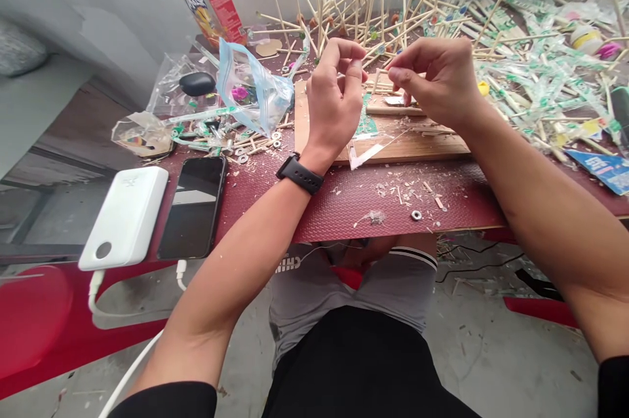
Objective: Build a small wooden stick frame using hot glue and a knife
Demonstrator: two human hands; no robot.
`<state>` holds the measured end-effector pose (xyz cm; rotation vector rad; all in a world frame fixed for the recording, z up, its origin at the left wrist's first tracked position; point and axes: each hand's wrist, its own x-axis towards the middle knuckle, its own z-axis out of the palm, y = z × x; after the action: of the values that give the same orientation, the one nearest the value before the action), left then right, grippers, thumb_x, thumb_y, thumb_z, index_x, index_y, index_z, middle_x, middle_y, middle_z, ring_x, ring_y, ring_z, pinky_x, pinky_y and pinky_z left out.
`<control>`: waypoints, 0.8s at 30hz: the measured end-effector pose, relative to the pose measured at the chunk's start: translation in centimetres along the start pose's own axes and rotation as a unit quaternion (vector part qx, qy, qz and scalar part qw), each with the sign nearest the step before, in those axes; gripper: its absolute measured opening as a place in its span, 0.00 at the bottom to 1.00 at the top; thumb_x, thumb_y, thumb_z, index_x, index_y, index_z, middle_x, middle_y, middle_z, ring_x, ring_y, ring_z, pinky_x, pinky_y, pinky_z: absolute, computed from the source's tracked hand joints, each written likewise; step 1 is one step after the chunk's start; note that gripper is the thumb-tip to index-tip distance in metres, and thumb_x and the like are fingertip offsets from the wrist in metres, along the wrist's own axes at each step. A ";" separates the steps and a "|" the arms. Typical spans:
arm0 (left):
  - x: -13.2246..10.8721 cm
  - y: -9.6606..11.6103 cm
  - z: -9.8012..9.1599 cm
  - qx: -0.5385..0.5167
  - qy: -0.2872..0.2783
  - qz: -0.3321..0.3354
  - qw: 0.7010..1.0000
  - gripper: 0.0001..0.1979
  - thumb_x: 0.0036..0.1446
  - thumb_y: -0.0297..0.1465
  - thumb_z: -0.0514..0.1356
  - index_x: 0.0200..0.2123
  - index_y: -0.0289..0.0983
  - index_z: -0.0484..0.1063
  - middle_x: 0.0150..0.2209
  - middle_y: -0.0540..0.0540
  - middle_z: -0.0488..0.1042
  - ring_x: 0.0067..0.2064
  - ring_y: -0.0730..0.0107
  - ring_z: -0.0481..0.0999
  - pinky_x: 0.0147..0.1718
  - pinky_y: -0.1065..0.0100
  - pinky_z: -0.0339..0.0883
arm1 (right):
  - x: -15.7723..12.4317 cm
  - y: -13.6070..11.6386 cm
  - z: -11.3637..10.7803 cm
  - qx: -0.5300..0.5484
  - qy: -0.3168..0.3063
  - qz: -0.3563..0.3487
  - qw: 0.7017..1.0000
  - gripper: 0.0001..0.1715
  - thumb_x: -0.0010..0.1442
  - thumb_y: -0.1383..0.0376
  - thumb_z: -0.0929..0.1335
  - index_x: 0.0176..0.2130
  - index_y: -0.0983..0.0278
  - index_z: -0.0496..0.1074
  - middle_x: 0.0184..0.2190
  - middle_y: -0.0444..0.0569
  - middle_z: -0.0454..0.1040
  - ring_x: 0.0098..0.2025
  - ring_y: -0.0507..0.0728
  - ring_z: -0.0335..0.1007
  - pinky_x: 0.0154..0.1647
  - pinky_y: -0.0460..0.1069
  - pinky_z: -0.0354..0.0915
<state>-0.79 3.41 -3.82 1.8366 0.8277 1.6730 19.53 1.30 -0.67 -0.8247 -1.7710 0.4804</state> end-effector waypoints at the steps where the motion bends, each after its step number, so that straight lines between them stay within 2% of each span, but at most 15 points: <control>1: 0.1 -0.6 0.0 -0.003 -0.004 0.005 1.000 0.18 0.73 0.60 0.60 0.45 0.55 0.72 0.42 0.49 0.85 0.40 0.59 0.79 0.33 0.50 0.79 | 0.0 0.0 0.0 -0.002 0.001 0.000 1.000 0.28 0.61 0.39 0.83 0.33 0.58 0.83 0.27 0.45 0.80 0.22 0.50 0.69 0.19 0.49 0.66; 4: 0.3 -1.7 -0.1 -0.004 -0.025 0.016 1.000 0.24 0.72 0.67 0.54 0.48 0.56 0.70 0.41 0.49 0.85 0.38 0.60 0.77 0.34 0.49 0.79 | 0.1 0.0 0.0 0.000 0.002 -0.006 1.000 0.34 0.58 0.32 0.81 0.33 0.59 0.83 0.26 0.46 0.80 0.22 0.51 0.69 0.18 0.50 0.66; 8: 0.4 -2.4 -0.1 -0.003 -0.049 0.034 0.998 0.26 0.72 0.68 0.51 0.51 0.57 0.69 0.42 0.48 0.84 0.38 0.60 0.76 0.33 0.50 0.78 | 0.1 -0.2 0.0 0.002 0.002 -0.009 1.000 0.36 0.56 0.29 0.80 0.32 0.58 0.84 0.26 0.46 0.79 0.22 0.51 0.69 0.19 0.50 0.66; 14: 0.2 -2.3 0.1 -0.007 -0.012 0.038 0.999 0.25 0.72 0.68 0.52 0.49 0.56 0.70 0.43 0.47 0.83 0.36 0.59 0.77 0.28 0.51 0.74 | 0.1 -0.4 0.0 0.003 -0.006 0.002 1.000 0.27 0.60 0.39 0.83 0.32 0.57 0.83 0.26 0.46 0.80 0.24 0.52 0.69 0.23 0.52 0.66; 18: 0.4 -2.8 0.1 0.007 -0.023 0.042 0.999 0.27 0.72 0.68 0.51 0.48 0.54 0.69 0.42 0.48 0.83 0.37 0.62 0.76 0.30 0.54 0.74 | 0.1 -0.3 -0.1 0.004 -0.012 0.015 1.000 0.25 0.60 0.40 0.83 0.33 0.57 0.83 0.28 0.46 0.80 0.24 0.52 0.69 0.22 0.52 0.67; 21: 0.5 -2.8 0.0 0.020 -0.030 0.049 0.998 0.25 0.75 0.65 0.50 0.48 0.53 0.69 0.41 0.47 0.82 0.40 0.61 0.77 0.34 0.52 0.76 | 0.1 -0.4 -0.1 -0.001 -0.010 0.017 1.000 0.27 0.60 0.39 0.83 0.32 0.56 0.82 0.28 0.47 0.80 0.25 0.53 0.69 0.23 0.52 0.68; 24: 0.1 -1.8 0.0 0.026 -0.011 0.030 0.999 0.19 0.78 0.59 0.55 0.47 0.52 0.71 0.41 0.46 0.82 0.42 0.58 0.79 0.37 0.49 0.77 | 0.2 -0.4 0.0 -0.006 -0.004 0.015 1.000 0.30 0.58 0.36 0.83 0.31 0.57 0.82 0.27 0.47 0.80 0.26 0.53 0.69 0.25 0.52 0.67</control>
<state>-1.00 4.75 -5.04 1.9300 0.8227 1.6780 19.42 1.15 -0.29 -0.8589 -1.7728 0.4942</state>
